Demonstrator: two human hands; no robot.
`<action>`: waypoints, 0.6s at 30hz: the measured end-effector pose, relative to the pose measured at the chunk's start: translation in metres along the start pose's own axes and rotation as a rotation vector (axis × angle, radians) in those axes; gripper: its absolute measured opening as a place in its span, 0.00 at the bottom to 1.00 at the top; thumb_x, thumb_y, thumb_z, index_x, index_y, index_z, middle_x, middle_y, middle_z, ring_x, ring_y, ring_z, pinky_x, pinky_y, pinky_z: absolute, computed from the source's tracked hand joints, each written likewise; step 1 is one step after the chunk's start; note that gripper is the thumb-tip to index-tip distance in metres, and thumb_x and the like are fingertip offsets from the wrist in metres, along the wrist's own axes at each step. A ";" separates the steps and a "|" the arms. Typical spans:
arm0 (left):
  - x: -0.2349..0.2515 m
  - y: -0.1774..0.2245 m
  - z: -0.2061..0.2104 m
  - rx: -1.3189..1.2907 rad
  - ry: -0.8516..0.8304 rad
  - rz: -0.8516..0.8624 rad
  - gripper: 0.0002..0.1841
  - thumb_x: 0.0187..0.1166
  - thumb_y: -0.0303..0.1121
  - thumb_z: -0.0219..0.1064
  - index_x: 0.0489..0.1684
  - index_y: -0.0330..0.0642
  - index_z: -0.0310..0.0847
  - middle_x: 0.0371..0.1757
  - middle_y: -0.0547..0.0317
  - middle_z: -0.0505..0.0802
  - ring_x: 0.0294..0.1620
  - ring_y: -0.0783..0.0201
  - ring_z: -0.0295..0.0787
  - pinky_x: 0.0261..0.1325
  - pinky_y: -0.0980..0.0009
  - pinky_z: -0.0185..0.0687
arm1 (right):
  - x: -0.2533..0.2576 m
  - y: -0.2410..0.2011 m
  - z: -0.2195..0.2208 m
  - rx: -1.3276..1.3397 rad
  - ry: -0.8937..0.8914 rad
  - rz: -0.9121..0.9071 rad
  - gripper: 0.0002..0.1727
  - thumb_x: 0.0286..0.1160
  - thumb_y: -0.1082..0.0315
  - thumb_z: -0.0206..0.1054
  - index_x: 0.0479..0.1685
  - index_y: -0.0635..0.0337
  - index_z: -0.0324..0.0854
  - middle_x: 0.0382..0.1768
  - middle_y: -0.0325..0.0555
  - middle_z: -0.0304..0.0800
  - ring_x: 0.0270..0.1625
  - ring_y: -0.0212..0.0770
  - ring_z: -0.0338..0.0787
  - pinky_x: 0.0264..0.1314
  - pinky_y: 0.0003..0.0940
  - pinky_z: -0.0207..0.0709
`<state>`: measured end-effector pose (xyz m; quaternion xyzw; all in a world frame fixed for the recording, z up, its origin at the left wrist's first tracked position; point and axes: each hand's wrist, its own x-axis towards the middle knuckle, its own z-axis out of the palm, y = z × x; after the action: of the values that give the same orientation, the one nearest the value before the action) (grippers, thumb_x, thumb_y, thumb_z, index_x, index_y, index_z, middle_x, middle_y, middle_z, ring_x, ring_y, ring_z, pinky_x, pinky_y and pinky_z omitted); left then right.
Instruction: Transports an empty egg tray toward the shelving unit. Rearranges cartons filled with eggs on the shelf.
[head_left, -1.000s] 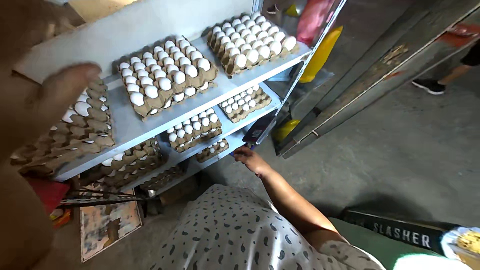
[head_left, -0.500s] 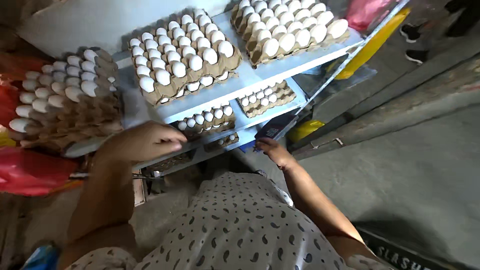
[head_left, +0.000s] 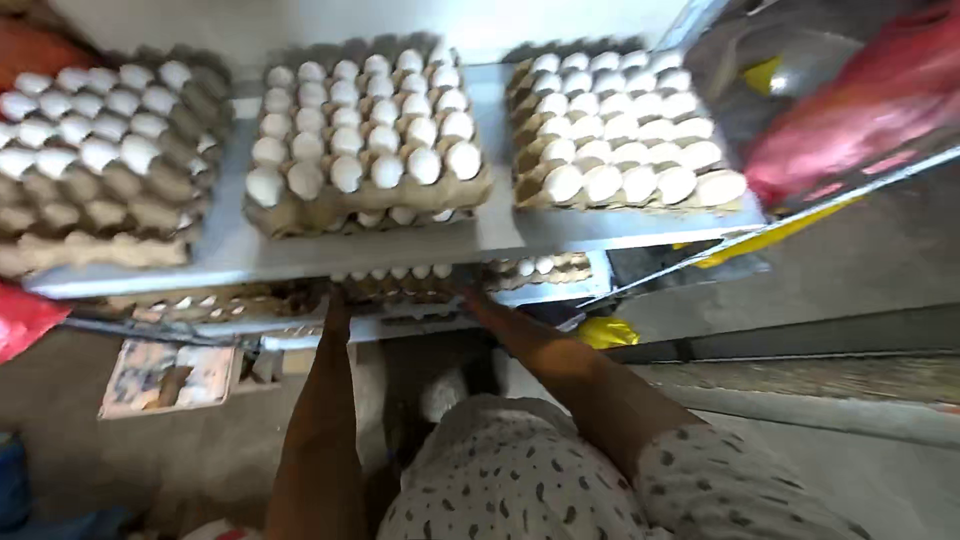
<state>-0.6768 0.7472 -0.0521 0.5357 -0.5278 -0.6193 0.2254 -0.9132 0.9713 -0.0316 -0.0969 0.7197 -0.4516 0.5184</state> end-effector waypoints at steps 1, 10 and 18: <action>0.002 -0.005 0.008 -0.001 0.025 0.061 0.36 0.94 0.59 0.37 0.92 0.43 0.56 0.86 0.43 0.73 0.85 0.49 0.69 0.84 0.46 0.68 | 0.004 0.001 0.004 0.011 -0.008 0.018 0.39 0.91 0.36 0.43 0.92 0.53 0.58 0.85 0.61 0.67 0.81 0.60 0.75 0.78 0.59 0.73; -0.021 -0.003 0.025 0.244 0.188 0.157 0.33 0.97 0.47 0.39 0.93 0.33 0.47 0.89 0.34 0.67 0.89 0.45 0.64 0.89 0.49 0.59 | -0.093 -0.018 -0.042 -0.699 -0.469 -0.142 0.34 0.91 0.51 0.57 0.88 0.62 0.62 0.82 0.67 0.71 0.83 0.63 0.73 0.86 0.63 0.62; -0.172 0.036 0.115 0.428 0.312 1.025 0.15 0.82 0.28 0.59 0.47 0.21 0.86 0.49 0.29 0.91 0.55 0.46 0.90 0.63 0.58 0.83 | -0.219 -0.113 -0.212 -0.167 0.160 -1.089 0.09 0.77 0.74 0.66 0.46 0.64 0.91 0.45 0.36 0.94 0.47 0.22 0.89 0.55 0.23 0.85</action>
<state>-0.7352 0.9278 0.0379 0.3303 -0.7939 -0.2242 0.4586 -1.0294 1.1561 0.2093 -0.4609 0.6361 -0.6018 0.1443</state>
